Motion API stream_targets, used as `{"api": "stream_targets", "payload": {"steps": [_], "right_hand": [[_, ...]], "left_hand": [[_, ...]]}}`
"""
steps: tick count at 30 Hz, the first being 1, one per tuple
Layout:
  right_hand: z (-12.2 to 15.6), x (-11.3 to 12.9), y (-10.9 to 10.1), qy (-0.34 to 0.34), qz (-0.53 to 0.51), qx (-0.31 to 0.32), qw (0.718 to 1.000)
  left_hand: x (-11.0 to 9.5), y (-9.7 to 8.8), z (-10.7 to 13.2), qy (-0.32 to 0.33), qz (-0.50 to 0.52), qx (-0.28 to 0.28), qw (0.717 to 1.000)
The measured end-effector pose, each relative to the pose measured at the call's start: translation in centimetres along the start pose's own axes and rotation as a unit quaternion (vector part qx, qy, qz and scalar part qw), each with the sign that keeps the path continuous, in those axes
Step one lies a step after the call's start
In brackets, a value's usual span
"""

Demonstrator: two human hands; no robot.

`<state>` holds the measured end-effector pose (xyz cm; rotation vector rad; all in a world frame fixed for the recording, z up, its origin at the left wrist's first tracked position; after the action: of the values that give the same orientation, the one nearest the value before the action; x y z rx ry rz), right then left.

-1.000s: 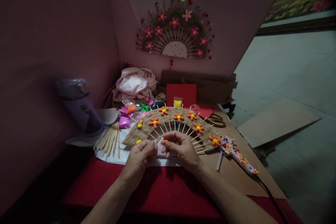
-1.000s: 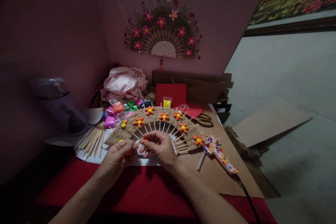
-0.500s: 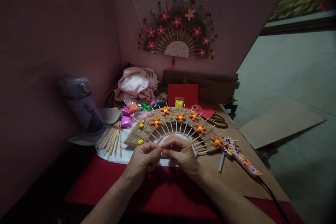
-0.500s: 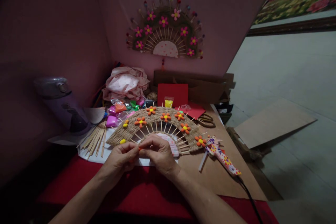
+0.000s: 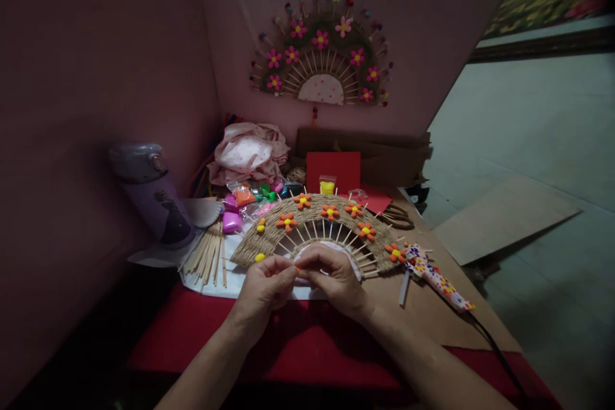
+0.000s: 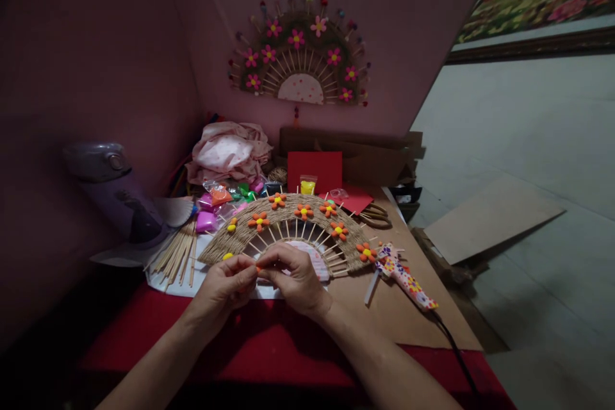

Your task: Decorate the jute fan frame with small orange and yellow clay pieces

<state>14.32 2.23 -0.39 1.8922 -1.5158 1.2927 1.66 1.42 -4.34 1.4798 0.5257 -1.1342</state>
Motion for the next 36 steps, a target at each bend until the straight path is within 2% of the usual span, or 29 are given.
{"api": "stream_targets", "payload": {"steps": [5, 12, 15, 18, 21, 25, 27, 28, 29, 32, 36], "right_hand": [[-0.5, 1.6, 0.2, -0.028, 0.094, -0.018, 0.995], [-1.0, 2.9, 0.3, 0.000, 0.184, 0.016, 0.983], [-1.0, 3.2, 0.5, -0.010, 0.212, 0.037, 0.976], [-1.3, 3.3, 0.5, -0.025, 0.232, 0.047, 0.971], [-2.2, 2.8, 0.3, -0.024, 0.258, 0.028, 0.965], [-4.4, 1.9, 0.1, -0.012, 0.349, -0.017, 0.937], [-5.7, 1.2, 0.5, -0.010, 0.396, -0.023, 0.918], [-6.2, 0.9, 0.8, -0.011, 0.416, -0.023, 0.909], [-6.7, 0.6, 1.2, -0.011, 0.433, -0.019, 0.901], [-7.7, -0.4, 2.2, -0.020, 0.463, 0.000, 0.886], [-8.0, -0.8, 2.7, -0.028, 0.466, -0.010, 0.884]], "left_hand": [[-0.4, -0.2, 0.2, 0.010, 0.009, -0.014, 1.000], [-0.9, -0.5, 0.3, 0.040, 0.012, -0.019, 0.999], [-0.9, -0.4, 0.4, 0.039, 0.011, -0.018, 0.999], [-1.5, -0.4, 0.4, 0.061, 0.001, -0.055, 0.997], [-3.3, -0.9, 0.5, 0.119, -0.020, -0.122, 0.985], [-6.4, -3.4, -0.3, 0.185, -0.105, -0.230, 0.950], [-8.2, -5.0, -1.0, 0.220, -0.223, -0.300, 0.901], [-9.1, -5.6, -1.3, 0.244, -0.304, -0.331, 0.860], [-9.6, -6.3, -1.8, 0.253, -0.327, -0.347, 0.842], [-10.1, -7.8, -3.1, 0.262, -0.368, -0.376, 0.809], [-9.6, -8.2, -3.8, 0.256, -0.418, -0.357, 0.795]]}}
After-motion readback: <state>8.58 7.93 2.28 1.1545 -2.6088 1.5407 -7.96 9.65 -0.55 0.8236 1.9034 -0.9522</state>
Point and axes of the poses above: each hand's wrist, its own z-axis away from the middle knuckle, its own y-axis out of the palm, x = y × z, the point moved 5 cm from there along -z, towards the middle knuckle, and after that the axes turned 7 degrees about x, right-handed, at the moved point
